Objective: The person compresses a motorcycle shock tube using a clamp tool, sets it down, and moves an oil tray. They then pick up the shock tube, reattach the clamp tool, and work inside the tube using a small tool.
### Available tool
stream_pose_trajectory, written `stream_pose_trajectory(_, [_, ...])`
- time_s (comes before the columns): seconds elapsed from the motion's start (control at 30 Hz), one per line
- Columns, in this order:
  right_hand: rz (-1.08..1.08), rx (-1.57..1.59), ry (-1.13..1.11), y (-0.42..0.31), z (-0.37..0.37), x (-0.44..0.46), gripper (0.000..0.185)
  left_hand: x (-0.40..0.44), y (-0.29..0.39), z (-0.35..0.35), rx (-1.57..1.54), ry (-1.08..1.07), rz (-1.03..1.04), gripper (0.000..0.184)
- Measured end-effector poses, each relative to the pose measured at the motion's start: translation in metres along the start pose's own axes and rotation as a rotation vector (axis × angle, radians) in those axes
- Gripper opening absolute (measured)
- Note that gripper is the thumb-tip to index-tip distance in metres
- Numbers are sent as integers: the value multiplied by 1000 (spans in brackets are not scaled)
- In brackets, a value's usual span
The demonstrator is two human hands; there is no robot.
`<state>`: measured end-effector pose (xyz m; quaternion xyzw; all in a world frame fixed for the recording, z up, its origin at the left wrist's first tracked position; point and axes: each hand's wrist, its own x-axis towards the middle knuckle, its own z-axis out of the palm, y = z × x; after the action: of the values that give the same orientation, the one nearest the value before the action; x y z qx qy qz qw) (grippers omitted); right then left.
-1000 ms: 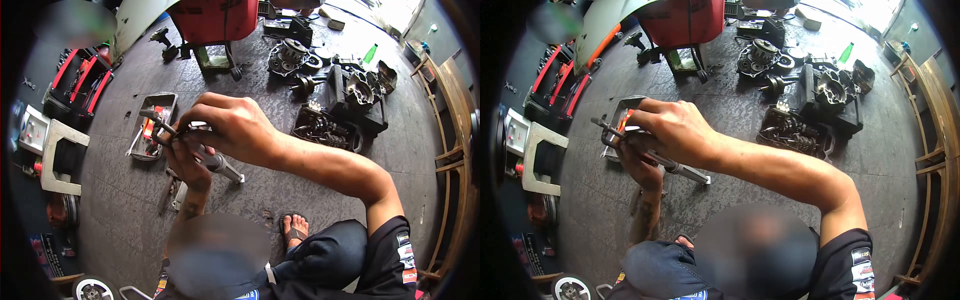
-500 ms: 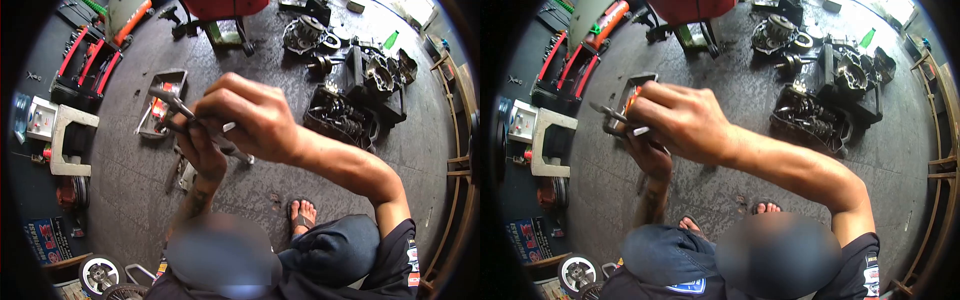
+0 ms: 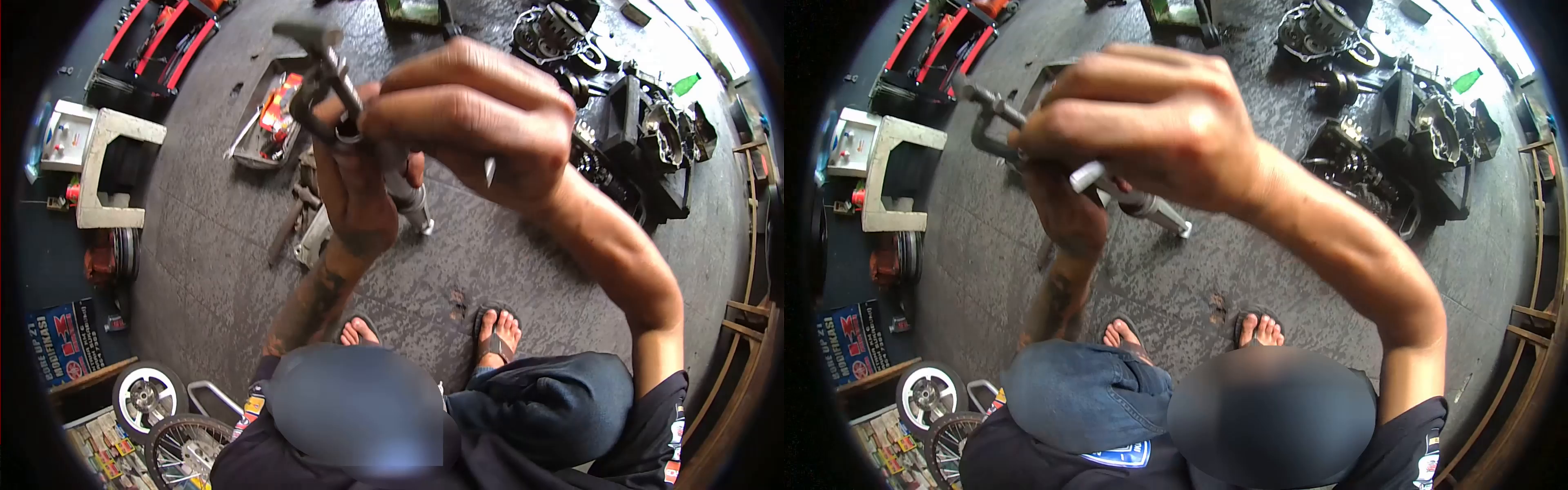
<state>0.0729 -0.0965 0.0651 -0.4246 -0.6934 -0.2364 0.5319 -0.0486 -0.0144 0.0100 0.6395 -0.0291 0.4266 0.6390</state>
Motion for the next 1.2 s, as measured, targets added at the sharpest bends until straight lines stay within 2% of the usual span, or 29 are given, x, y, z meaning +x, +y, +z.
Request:
stream_pose_trajectory(0.07, [-75, 70, -52, 12, -2, 5, 21, 4, 1, -3, -44, 3, -89, 54])
stream_pose_trajectory(0.1, [-15, 19, -59, 9, -3, 6, 22, 7, -2, -6, -133, -24, -130, 54])
stream_pose_trajectory(0.13, [-99, 82, 45, 17, 2, 6, 26, 9, -4, -10, -97, -77, -62, 51])
stream_pose_trajectory(0.2, [-118, 220, 160, 22, 17, 7, 33, 6, -1, -7, -76, -57, -41, 49])
stream_pose_trajectory(0.3, [-124, 50, 39, 3, -2, 17, 34, 5, 3, -8, 16, -36, 19, 44])
stream_pose_trajectory(0.33, [-16, 155, 36, 3, 0, 16, 32, 5, 2, -8, -33, -7, -23, 43])
stream_pose_trajectory(0.4, [-26, -75, -152, 11, -2, 15, 24, 9, -3, -17, -94, 11, -76, 46])
stream_pose_trajectory(0.5, [6, 21, -60, 20, 6, 8, 25, 10, 2, -10, -70, 38, -105, 52])
stream_pose_trajectory(0.57, [14, 41, -95, 21, 3, 11, 21, 9, -3, -17, -123, -32, -185, 56])
stream_pose_trajectory(0.63, [22, 31, -138, 22, 0, 12, 20, 13, 5, -13, -172, -12, -170, 57])
stream_pose_trajectory(0.73, [-11, -29, -69, 25, 5, 11, 22, 14, 3, -15, -182, -45, -147, 57])
stream_pose_trajectory(0.97, [6, -60, -72, 18, 8, 10, 23, 12, 1, -15, -149, -68, -80, 52])
stream_pose_trajectory(1.1, [42, -72, -93, 18, 6, 9, 32, 10, 4, -17, -154, -81, -100, 52])
stream_pose_trajectory(1.13, [44, -7, -165, 15, 1, 11, 19, 10, 7, -15, -99, -70, -120, 58])
stream_pose_trajectory(1.2, [85, -48, -189, 9, 0, 18, 19, 10, 9, -11, -33, -11, -140, 64])
